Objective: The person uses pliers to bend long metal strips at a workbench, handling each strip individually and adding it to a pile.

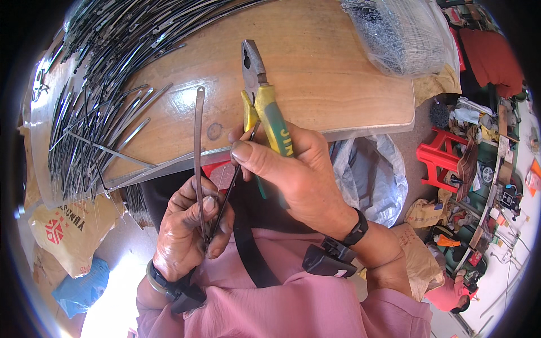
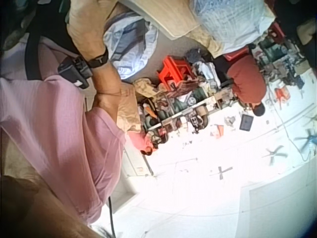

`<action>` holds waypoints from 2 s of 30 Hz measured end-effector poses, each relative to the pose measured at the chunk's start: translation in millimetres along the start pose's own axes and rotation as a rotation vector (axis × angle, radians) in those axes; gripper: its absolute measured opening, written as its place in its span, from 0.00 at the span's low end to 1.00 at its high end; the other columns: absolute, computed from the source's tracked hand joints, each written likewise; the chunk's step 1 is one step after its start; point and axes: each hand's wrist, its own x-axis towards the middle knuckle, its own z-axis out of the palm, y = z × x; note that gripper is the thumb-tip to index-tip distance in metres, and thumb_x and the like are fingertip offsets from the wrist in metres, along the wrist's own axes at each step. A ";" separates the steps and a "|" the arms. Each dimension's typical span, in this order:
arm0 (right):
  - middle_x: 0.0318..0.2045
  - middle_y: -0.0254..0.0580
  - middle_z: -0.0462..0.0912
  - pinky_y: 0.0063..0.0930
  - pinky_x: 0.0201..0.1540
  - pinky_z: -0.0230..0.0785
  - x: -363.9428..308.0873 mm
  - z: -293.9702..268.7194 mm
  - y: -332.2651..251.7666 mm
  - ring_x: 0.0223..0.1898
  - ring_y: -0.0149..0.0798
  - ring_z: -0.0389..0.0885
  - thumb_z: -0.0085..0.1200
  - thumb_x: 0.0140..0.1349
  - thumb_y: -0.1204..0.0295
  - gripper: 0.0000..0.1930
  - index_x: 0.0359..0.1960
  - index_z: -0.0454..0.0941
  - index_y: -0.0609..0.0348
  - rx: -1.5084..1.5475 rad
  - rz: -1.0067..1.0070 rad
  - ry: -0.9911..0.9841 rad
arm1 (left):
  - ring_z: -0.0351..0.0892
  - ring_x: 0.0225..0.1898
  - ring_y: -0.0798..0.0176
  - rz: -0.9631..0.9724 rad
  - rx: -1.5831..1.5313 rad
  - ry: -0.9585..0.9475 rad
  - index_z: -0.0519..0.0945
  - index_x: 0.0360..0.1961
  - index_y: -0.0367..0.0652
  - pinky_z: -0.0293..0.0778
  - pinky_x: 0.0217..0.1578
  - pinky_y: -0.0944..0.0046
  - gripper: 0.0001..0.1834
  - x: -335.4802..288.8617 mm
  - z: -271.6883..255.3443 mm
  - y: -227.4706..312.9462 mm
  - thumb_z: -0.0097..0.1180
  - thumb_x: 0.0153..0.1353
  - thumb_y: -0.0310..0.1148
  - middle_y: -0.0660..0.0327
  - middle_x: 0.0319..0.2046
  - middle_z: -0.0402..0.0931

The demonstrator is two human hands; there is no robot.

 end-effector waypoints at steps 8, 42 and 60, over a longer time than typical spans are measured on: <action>0.29 0.31 0.79 0.18 0.34 0.67 1.7 5.5 2.3 0.29 0.23 0.75 0.61 0.63 0.69 0.11 0.41 0.80 0.65 -0.023 -0.071 0.019 | 0.68 0.10 0.66 0.057 0.079 0.010 0.75 0.36 0.36 0.60 0.10 0.71 0.06 2.1 5.3 -0.3 0.58 0.63 0.27 0.50 0.22 0.78; 0.39 0.54 0.75 0.36 0.35 0.74 -16.7 23.3 -19.8 0.37 0.51 0.79 0.65 0.45 0.73 0.17 0.34 0.75 0.70 -1.279 -0.560 -0.653 | 0.71 0.25 0.78 0.656 0.462 0.150 0.74 0.34 0.35 0.65 0.22 0.76 0.06 -43.2 -14.2 24.1 0.56 0.60 0.14 0.62 0.33 0.75; 0.40 0.51 0.73 0.36 0.39 0.74 55.3 96.0 -12.5 0.40 0.50 0.77 0.67 0.44 0.70 0.16 0.31 0.76 0.65 -1.421 -0.935 -0.513 | 0.73 0.25 0.64 1.134 1.386 0.718 0.79 0.44 0.34 0.66 0.26 0.68 0.16 -98.7 -61.8 177.6 0.61 0.52 0.22 0.59 0.30 0.73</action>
